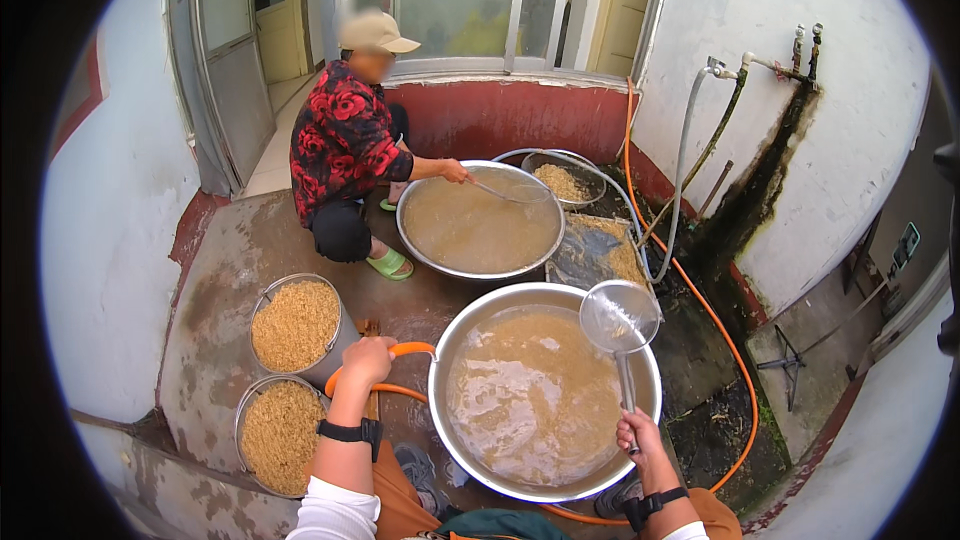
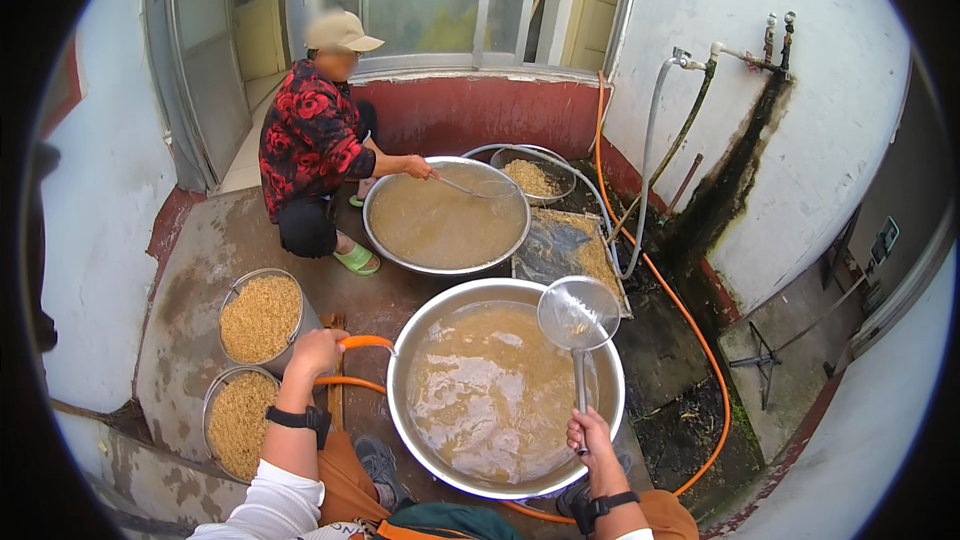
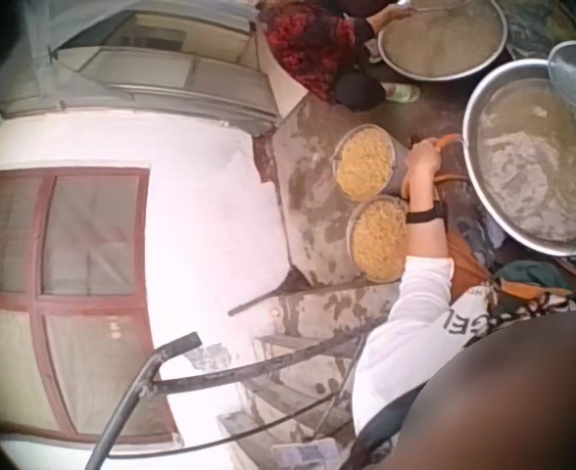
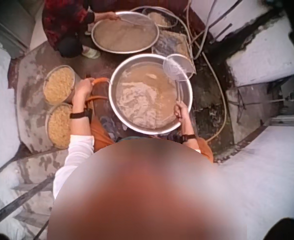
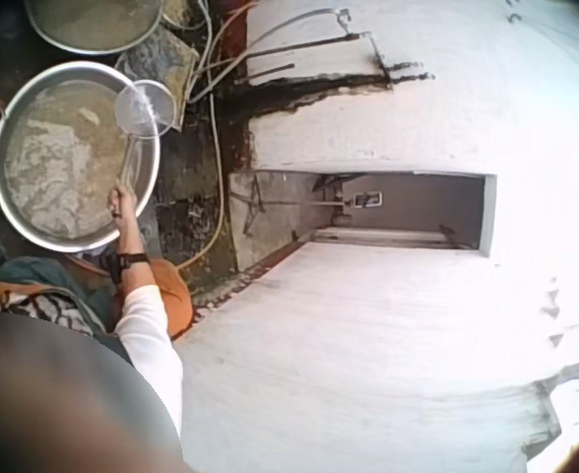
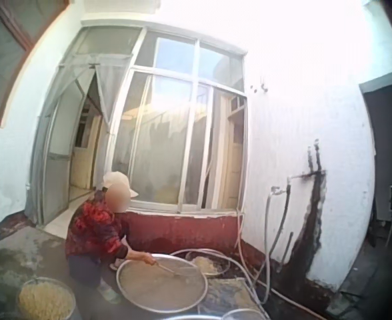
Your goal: The person scoops grains from a large basin of water using a mesh strainer and transfers them into metal buckets. They then add water from an orange hose into the basin and stir the grains with the strainer. Another person is also washing grains in a separate basin nearby.
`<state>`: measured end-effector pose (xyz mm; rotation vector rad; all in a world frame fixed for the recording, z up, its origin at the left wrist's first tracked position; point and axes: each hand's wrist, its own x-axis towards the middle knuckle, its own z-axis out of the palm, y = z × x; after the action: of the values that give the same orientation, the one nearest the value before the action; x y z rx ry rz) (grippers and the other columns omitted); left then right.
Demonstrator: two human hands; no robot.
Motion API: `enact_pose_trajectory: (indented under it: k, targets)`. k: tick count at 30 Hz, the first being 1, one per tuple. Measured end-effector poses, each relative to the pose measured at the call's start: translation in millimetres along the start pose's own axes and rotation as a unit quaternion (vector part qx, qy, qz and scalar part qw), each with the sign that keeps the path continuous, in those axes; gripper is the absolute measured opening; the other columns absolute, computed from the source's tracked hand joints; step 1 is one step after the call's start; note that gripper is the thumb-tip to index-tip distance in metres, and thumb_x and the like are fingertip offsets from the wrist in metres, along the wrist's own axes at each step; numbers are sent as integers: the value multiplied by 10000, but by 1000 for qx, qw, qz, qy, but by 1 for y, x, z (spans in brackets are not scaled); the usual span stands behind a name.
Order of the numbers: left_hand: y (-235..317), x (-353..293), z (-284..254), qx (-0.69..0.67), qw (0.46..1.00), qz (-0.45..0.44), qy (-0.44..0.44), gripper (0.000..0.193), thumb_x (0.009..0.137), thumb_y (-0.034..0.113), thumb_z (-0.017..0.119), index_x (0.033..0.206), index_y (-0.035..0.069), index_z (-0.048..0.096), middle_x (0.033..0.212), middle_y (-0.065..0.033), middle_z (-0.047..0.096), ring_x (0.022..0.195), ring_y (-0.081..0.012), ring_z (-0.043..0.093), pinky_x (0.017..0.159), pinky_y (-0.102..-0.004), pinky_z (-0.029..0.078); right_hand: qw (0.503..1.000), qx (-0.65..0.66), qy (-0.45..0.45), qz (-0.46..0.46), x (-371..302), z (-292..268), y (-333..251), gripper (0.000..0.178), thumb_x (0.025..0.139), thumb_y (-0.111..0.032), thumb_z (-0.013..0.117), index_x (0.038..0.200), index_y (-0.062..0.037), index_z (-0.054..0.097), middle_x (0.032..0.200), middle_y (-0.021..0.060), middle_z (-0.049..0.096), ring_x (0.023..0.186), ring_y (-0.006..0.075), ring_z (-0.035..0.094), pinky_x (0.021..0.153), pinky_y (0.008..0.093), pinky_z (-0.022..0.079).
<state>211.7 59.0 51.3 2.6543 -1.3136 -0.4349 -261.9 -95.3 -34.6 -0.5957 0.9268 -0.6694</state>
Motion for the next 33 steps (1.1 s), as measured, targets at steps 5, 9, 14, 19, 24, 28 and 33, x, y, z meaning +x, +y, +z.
enact_pose_trajectory:
  k: [5, 9, 14, 19, 24, 28, 33]
  targets:
    - [3, 0, -1, 8, 1000, 4, -3, 279, 869, 241, 564, 1136, 216, 641, 1060, -89, 656, 1018, -286, 596, 880, -397, 460, 993, 100, -44, 40, -15, 5, -3, 178, 910, -68, 450, 1086, -90, 464, 650, 24, 406, 494, 115, 397, 387, 218, 314]
    - [7, -4, -4, 25, 1000, 3, -5, 286, 873, 236, 554, 1146, 220, 635, 1061, -92, 655, 1022, -287, 590, 880, -395, 459, 995, 104, 14, 4, -9, -9, 0, 257, 905, -50, 438, 1155, -109, 452, 630, 3, 381, 466, 88, 360, 369, 203, 274]
    - [23, -9, -9, 22, 1000, 7, -12, 296, 871, 231, 549, 1154, 198, 631, 1036, -113, 657, 1007, -302, 591, 870, -407, 461, 994, -1, 99, -48, 38, -25, -31, 122, 877, -40, 458, 921, -121, 379, 622, 5, 409, 440, 79, 372, 347, 221, 285]
    - [46, -9, -10, 35, 999, 24, -7, 292, 867, 219, 557, 1145, 178, 635, 1015, -139, 654, 982, -321, 594, 853, -419, 464, 914, -331, 192, -136, 124, -57, -83, 239, 849, -111, 524, 1077, -52, 487, 693, 97, 562, 493, 193, 547, 394, 332, 440]
    - [68, -4, -4, 26, 999, 35, 2, 286, 863, 180, 572, 1141, 154, 633, 990, -162, 649, 944, -351, 594, 833, -433, 459, 732, -578, 289, -215, 189, -60, -130, 501, 817, -177, 604, 1281, -75, 444, 1033, 224, 622, 959, 375, 599, 823, 429, 473]
    - [77, 4, 2, 31, 998, 53, -8, 298, 849, 142, 583, 1143, 138, 628, 970, -184, 643, 916, -368, 596, 795, -441, 467, 707, -612, 285, -211, 230, -41, -159, 556, 808, -196, 621, 1331, -180, 433, 1088, 220, 609, 1017, 389, 576, 886, 430, 451]
    - [81, 12, 13, 44, 994, 96, 15, 288, 845, 96, 566, 1124, 117, 630, 960, -190, 637, 873, -381, 599, 769, -445, 469, 640, -671, 290, -239, 282, -37, -154, 482, 870, -194, 550, 1341, -221, 451, 1051, 188, 627, 973, 350, 598, 840, 436, 467]
